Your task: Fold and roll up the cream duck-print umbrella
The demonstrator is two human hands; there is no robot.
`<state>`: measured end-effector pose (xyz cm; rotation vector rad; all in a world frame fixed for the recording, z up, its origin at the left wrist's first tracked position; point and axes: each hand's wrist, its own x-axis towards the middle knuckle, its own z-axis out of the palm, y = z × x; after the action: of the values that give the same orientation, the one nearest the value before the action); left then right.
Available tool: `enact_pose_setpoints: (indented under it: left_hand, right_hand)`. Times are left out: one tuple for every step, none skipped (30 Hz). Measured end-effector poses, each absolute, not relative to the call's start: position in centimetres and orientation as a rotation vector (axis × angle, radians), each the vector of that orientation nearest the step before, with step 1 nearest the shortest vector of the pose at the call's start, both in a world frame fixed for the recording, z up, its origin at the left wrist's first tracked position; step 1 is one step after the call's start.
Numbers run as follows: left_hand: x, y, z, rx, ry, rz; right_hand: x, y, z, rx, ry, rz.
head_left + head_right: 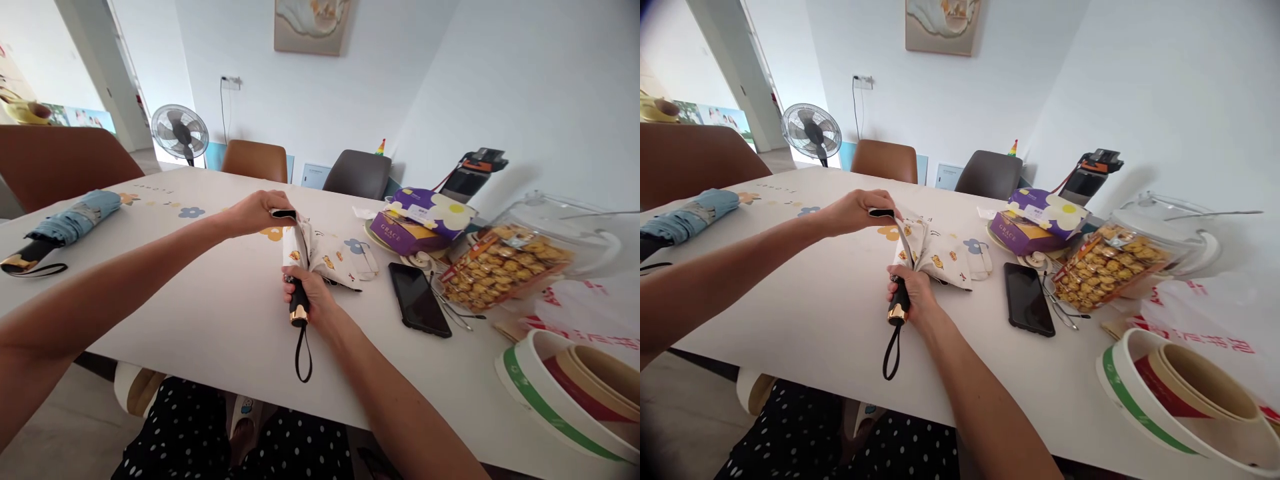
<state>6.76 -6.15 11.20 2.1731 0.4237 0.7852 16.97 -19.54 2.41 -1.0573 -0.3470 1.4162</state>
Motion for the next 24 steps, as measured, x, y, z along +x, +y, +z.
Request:
enact_pose_setpoints:
  left_hand:
    - [6.0,-5.8,10.7,2.183,0.447,0.771]
    - [5.2,-5.4,10.1,2.177,0.475,0.741]
    - [4.5,-5.1,9.5,2.152,0.502,0.711]
    - [3.8,-4.8,9.0,2.112,0.519,0.695]
    - [3.1,-4.6,8.4,2.071,0.53,0.682]
    - [2.4,-4.5,8.0,2.032,0.534,0.683]
    - [1.8,-4.5,7.6,2.003,0.531,0.682]
    - [1.2,-4.6,7.2,1.988,0.525,0.668]
    - [0.7,-4.8,6.9,1.988,0.518,0.639]
    - [0.2,-5.1,6.7,2.0,0.513,0.595]
    - [-0.3,-5.4,6.6,2.02,0.511,0.545]
    - [-0.7,-5.7,6.4,2.043,0.513,0.496]
    - [-1.0,-6.0,6.3,2.07,0.519,0.452]
    - [-1.3,-6.3,6.1,2.097,0.527,0.42]
    - [-1.4,-6.6,5.9,2.123,0.536,0.399]
    - [-1.6,-6.8,5.7,2.147,0.545,0.384]
    - [-1.7,-7.1,5.4,2.168,0.553,0.375]
    - [-1.8,-7.2,5.1,2.182,0.563,0.377]
    - [-1.9,-7.3,4.8,2.186,0.575,0.389]
    - [-2.0,-7.3,4.4,2.182,0.589,0.405]
    - [-2.1,-7.3,4.0,2.172,0.605,0.422]
    - [-2.3,-7.2,3.5,2.158,0.618,0.43]
    - [-2.4,-7.1,3.1,2.145,0.626,0.428]
    - [-2.5,-7.0,2.7,2.138,0.63,0.415]
  right_hand:
    - [17.0,-19.6,2.5,-1.052,-0.348,1.432]
    - [17.1,-19.6,2.6,-1.05,-0.349,1.444]
    - [17.2,-19.7,2.8,-1.048,-0.352,1.454]
    - [17.3,-19.8,2.9,-1.047,-0.357,1.463]
    - [17.4,-19.8,3.0,-1.047,-0.363,1.476]
    - [17.6,-19.9,3.1,-1.043,-0.372,1.495]
    - [17.7,-19.9,3.2,-1.031,-0.382,1.518]
    - [17.9,-20.0,3.2,-1.013,-0.392,1.54]
    - [18.0,-20.0,3.2,-0.992,-0.401,1.559]
    - [18.0,-19.9,3.2,-0.974,-0.409,1.573]
    - [18.1,-19.9,3.1,-0.965,-0.415,1.585]
    - [18.1,-19.8,3.1,-0.97,-0.415,1.589]
    - [18.0,-19.8,3.0,-0.994,-0.409,1.588]
    - [18.0,-19.7,3.0,-1.031,-0.398,1.582]
    - [17.9,-19.7,2.9,-1.073,-0.387,1.569]
    - [17.9,-19.7,2.9,-1.11,-0.381,1.553]
    - [17.8,-19.8,3.0,-1.134,-0.381,1.536]
    - [17.8,-19.8,3.0,-1.144,-0.388,1.525]
    - [17.8,-19.9,3.1,-1.141,-0.399,1.522]
    - [17.8,-20.0,3.1,-1.128,-0.411,1.523]
    - [17.9,-20.1,3.2,-1.112,-0.423,1.526]
    - [17.9,-20.2,3.2,-1.1,-0.433,1.531]
    - [17.9,-20.3,3.1,-1.093,-0.448,1.534]
    - [17.9,-20.4,3.0,-1.091,-0.466,1.535]
